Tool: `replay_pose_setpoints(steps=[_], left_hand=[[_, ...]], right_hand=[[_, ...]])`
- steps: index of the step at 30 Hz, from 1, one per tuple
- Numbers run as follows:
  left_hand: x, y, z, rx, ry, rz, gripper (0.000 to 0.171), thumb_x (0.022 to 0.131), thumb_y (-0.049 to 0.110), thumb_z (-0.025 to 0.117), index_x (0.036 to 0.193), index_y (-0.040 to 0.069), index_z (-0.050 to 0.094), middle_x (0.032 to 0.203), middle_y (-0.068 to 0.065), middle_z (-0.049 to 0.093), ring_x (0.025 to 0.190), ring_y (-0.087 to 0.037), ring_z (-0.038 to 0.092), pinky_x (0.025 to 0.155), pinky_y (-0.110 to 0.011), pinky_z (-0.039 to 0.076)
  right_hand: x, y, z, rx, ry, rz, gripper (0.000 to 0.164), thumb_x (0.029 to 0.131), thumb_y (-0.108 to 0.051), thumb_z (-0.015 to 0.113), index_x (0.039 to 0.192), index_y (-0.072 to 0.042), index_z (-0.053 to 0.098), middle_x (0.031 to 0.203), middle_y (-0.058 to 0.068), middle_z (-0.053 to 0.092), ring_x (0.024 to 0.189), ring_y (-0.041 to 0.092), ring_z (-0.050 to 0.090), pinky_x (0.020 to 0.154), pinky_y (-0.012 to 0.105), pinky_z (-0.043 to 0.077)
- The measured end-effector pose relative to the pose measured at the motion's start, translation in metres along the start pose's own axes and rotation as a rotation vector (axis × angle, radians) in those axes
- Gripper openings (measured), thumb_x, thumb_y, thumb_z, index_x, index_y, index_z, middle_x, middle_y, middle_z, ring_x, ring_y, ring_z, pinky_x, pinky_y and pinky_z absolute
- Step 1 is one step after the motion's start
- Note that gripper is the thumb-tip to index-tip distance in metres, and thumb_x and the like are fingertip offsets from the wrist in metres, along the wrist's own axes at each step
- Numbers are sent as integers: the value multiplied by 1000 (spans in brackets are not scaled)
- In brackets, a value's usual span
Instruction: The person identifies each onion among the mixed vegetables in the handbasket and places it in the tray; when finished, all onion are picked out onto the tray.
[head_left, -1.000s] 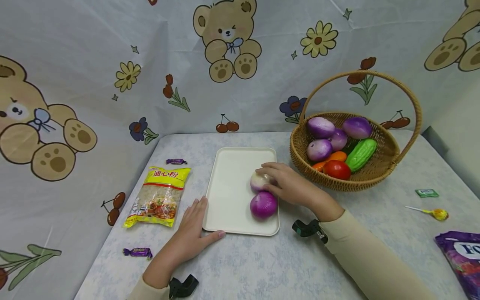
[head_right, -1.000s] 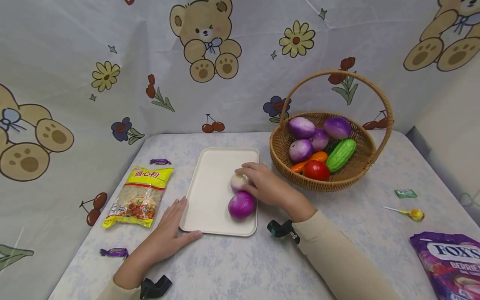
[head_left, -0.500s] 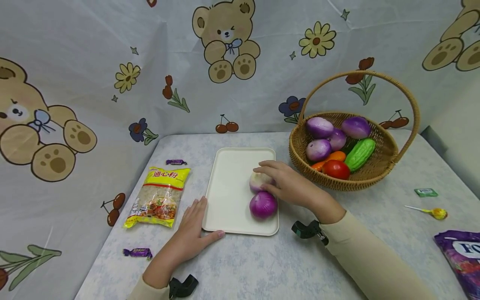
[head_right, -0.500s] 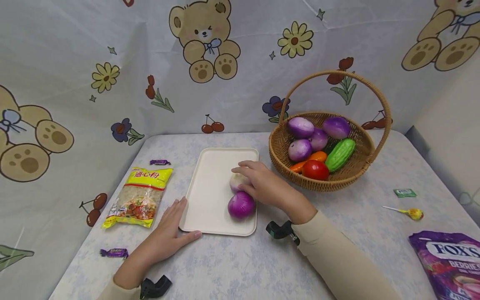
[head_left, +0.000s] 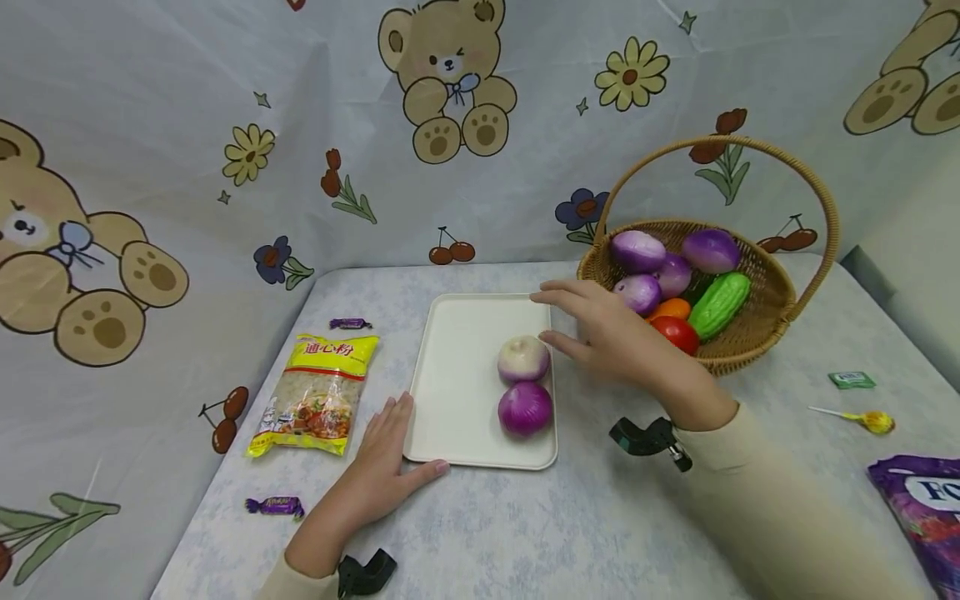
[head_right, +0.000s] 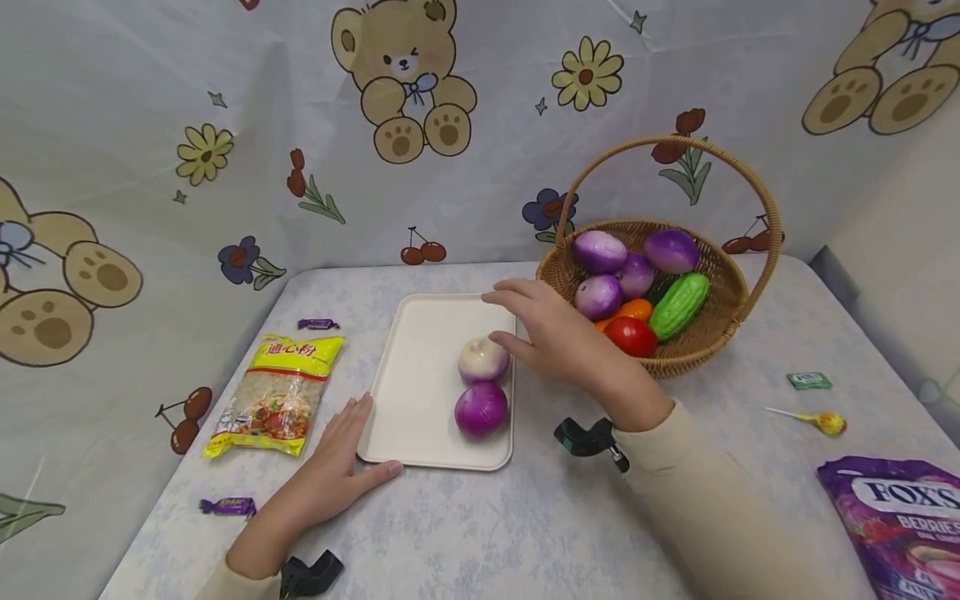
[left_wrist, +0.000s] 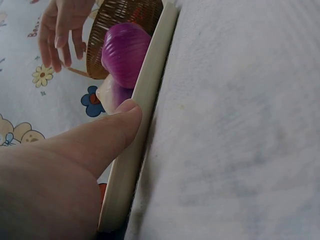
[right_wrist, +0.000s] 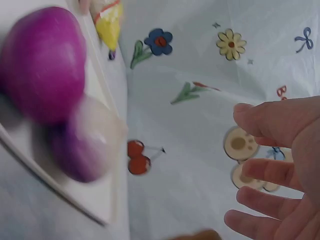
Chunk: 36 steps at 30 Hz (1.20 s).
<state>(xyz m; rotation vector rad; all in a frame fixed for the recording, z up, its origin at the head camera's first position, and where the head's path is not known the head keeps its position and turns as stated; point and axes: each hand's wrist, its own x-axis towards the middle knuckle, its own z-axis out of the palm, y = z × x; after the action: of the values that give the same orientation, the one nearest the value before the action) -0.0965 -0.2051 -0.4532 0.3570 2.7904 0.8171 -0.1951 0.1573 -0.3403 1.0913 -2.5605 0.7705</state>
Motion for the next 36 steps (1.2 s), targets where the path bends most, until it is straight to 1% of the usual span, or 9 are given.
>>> replay_pose_setpoints(steps=[5, 9, 12, 17, 21, 24, 27, 30, 36], left_hand=[[1, 1, -2, 6, 16, 16, 119, 92, 67, 71, 168, -1, 9, 174, -16, 6, 159, -33, -3, 126, -52, -1], [2, 0, -3, 4, 24, 21, 119, 92, 67, 71, 168, -1, 9, 174, -16, 7, 159, -33, -2, 126, -52, -1], [2, 0, -3, 7, 25, 20, 118, 92, 67, 70, 168, -1, 9, 174, -16, 7, 159, -33, -2, 126, -52, -1], [2, -2, -2, 4, 16, 15, 119, 92, 67, 71, 167, -1, 9, 174, -17, 7, 159, -34, -2, 126, -53, -1], [1, -3, 0, 1, -5, -2, 121, 91, 69, 70, 168, 0, 7, 174, -15, 5, 159, -32, -5, 126, -51, -2], [1, -3, 0, 0, -11, -9, 122, 90, 71, 70, 168, 1, 7, 175, -14, 5, 159, -31, -5, 126, -51, -2], [0, -2, 1, 1, -9, -9, 122, 90, 71, 70, 168, 1, 7, 175, -14, 5, 159, -31, -5, 126, -51, -2], [0, -2, 0, 5, -7, -3, 122, 90, 71, 69, 168, 1, 7, 175, -15, 5, 159, -31, -5, 126, -51, -2], [0, -1, 0, 3, 0, 7, 120, 91, 69, 70, 168, 0, 7, 174, -15, 6, 159, -32, -4, 126, -51, -2]], right_hand=[[2, 16, -40, -84, 20, 43, 50, 98, -19, 79, 143, -3, 63, 146, 17, 57, 138, 37, 48, 115, 58, 38], [4, 33, -70, -130, -43, 186, 56, 100, -28, 77, 147, -3, 58, 152, 22, 49, 143, 46, 38, 117, 66, 29], [8, 51, -89, -163, -116, 304, 65, 104, -40, 69, 154, -3, 50, 160, 28, 37, 146, 54, 26, 117, 73, 20], [11, 88, -110, -245, -146, 359, 76, 109, -50, 54, 156, 9, 39, 158, 39, 31, 147, 58, 20, 120, 71, 6], [6, 112, -125, -309, -153, 446, 88, 109, -59, 43, 157, 14, 30, 161, 43, 19, 151, 56, 11, 120, 70, -1], [0, 123, -133, -318, -148, 546, 97, 105, -67, 42, 161, 10, 23, 165, 41, 3, 149, 62, 2, 116, 77, -1], [-3, 128, -139, -305, -140, 612, 102, 102, -71, 44, 165, 4, 18, 166, 39, -4, 144, 69, 0, 111, 83, 1], [-4, 132, -142, -288, -146, 637, 103, 101, -73, 45, 166, 1, 15, 166, 38, -6, 143, 71, 0, 108, 86, 2], [-3, 137, -140, -293, -176, 661, 104, 101, -74, 43, 167, 1, 13, 166, 38, -7, 143, 71, -2, 105, 88, 3]])
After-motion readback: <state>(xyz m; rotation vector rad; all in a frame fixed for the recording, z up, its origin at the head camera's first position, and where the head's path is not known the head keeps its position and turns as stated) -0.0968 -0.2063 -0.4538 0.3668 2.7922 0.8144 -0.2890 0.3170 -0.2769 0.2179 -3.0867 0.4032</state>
